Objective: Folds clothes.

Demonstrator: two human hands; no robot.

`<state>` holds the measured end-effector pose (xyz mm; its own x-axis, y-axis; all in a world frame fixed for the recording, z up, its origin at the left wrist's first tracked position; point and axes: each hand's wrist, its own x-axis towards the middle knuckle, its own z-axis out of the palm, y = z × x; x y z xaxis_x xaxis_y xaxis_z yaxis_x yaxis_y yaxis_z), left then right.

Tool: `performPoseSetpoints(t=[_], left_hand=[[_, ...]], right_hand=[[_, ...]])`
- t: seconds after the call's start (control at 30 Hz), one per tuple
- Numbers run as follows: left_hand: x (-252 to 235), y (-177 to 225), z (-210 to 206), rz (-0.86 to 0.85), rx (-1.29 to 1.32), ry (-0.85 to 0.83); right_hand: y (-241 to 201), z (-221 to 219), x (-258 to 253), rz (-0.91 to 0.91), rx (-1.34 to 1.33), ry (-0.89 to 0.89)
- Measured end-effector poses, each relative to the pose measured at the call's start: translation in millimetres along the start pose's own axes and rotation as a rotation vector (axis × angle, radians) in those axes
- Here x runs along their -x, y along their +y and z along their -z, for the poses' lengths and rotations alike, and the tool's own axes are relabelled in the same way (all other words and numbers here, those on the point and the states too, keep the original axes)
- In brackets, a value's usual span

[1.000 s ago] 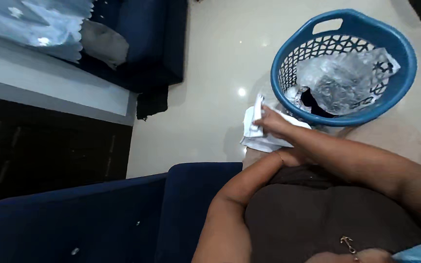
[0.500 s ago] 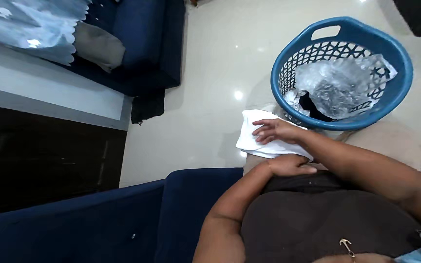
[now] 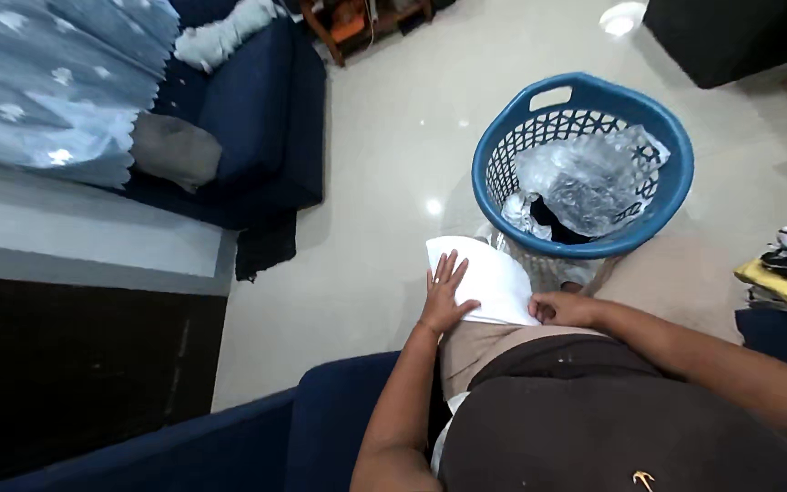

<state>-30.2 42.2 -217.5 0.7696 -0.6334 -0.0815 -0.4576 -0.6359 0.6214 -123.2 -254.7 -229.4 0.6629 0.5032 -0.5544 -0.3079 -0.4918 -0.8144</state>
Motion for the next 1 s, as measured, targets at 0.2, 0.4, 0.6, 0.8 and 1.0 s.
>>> performPoseSetpoints(t=[0.2,0.4,0.6,0.8,1.0], left_hand=[[36.5,-15.5,-3.3,0.083,0.352,0.005],[35.5,-6.4,2.6,0.111,0.309,0.299],[26.8,15.2,46.0,-0.066,0.177,0.529],[35.3,59.0,120.0,-0.266,0.165,0.585],[69.9,86.7,157.4,-0.148,0.497,0.467]], right_hand=[[-1.0,-2.9,-3.0,-0.062,-0.016,0.016],[1.8,-4.9,2.6,0.108,-0.234,0.155],[-26.3,-1.0,26.7,0.162,-0.043,0.441],[-44.2,18.0,43.6,0.568,0.079,0.990],[-94.7,43.0,80.4,0.662,-0.375,0.734]])
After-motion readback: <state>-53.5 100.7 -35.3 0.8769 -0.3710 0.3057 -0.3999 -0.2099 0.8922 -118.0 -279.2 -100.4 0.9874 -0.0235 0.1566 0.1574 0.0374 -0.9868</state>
